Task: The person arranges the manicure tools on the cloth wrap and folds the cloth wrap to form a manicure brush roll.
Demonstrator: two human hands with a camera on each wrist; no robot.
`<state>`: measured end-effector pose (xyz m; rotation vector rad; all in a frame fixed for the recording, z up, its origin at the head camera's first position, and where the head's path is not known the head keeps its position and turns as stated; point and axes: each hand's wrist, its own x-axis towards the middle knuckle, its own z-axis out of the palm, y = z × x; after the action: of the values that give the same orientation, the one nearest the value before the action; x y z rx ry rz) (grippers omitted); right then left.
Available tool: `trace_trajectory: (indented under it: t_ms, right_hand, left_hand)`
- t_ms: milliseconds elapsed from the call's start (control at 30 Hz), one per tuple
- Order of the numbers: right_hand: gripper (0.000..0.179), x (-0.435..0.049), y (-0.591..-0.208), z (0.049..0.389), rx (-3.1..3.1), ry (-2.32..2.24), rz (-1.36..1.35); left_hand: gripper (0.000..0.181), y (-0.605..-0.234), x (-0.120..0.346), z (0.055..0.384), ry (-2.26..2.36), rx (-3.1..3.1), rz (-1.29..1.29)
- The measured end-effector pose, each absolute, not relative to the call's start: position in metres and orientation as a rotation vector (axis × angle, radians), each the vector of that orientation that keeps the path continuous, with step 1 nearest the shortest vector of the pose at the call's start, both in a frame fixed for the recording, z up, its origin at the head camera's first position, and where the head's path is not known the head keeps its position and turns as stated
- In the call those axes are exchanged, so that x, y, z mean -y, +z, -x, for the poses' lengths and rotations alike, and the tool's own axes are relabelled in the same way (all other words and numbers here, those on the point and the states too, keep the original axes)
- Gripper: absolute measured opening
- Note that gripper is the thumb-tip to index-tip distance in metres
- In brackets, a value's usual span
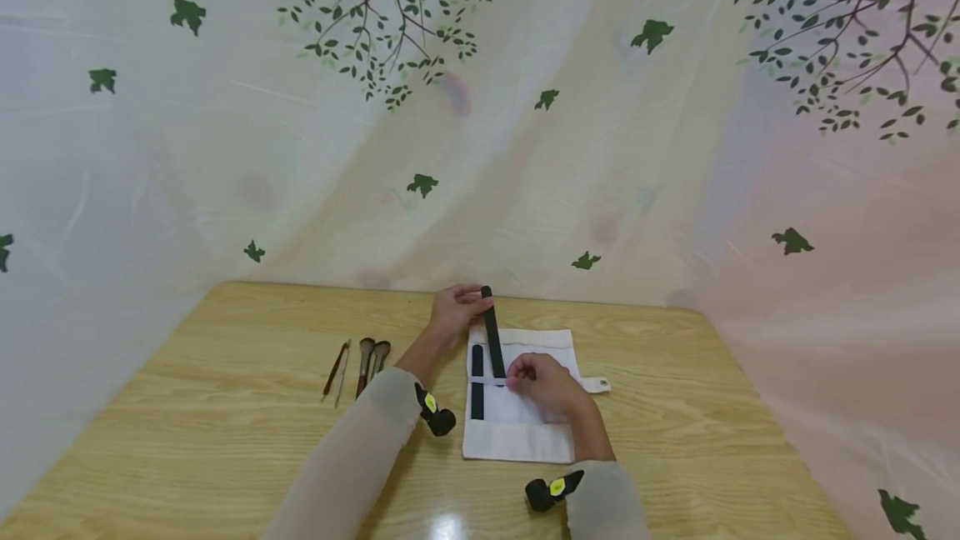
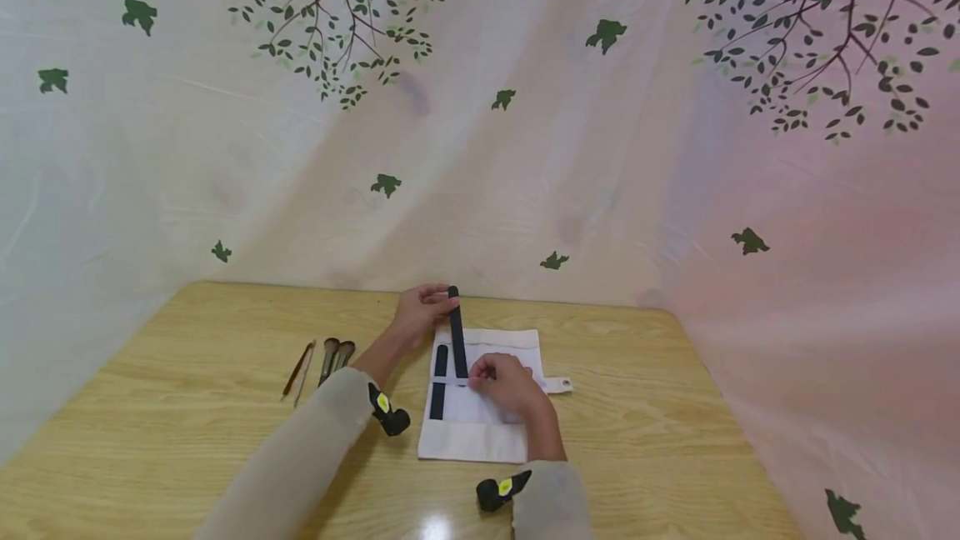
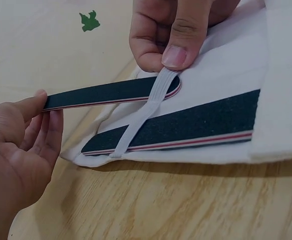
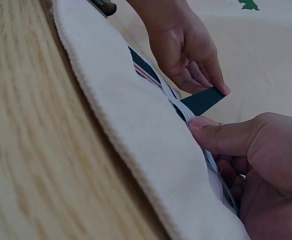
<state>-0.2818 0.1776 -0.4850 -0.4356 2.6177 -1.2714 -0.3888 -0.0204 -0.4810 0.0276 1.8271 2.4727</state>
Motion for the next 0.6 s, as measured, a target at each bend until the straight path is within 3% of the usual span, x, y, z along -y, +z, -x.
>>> trace_trajectory:
  t_ms: [600]
  right_hand:
    - [0.009,-0.1780,-0.4861,0.2830,-2.617,-1.266,0.421]
  left_hand:
    - [0.047,-0.4862,0.0189,0.3884,2.058,-2.111,-0.239]
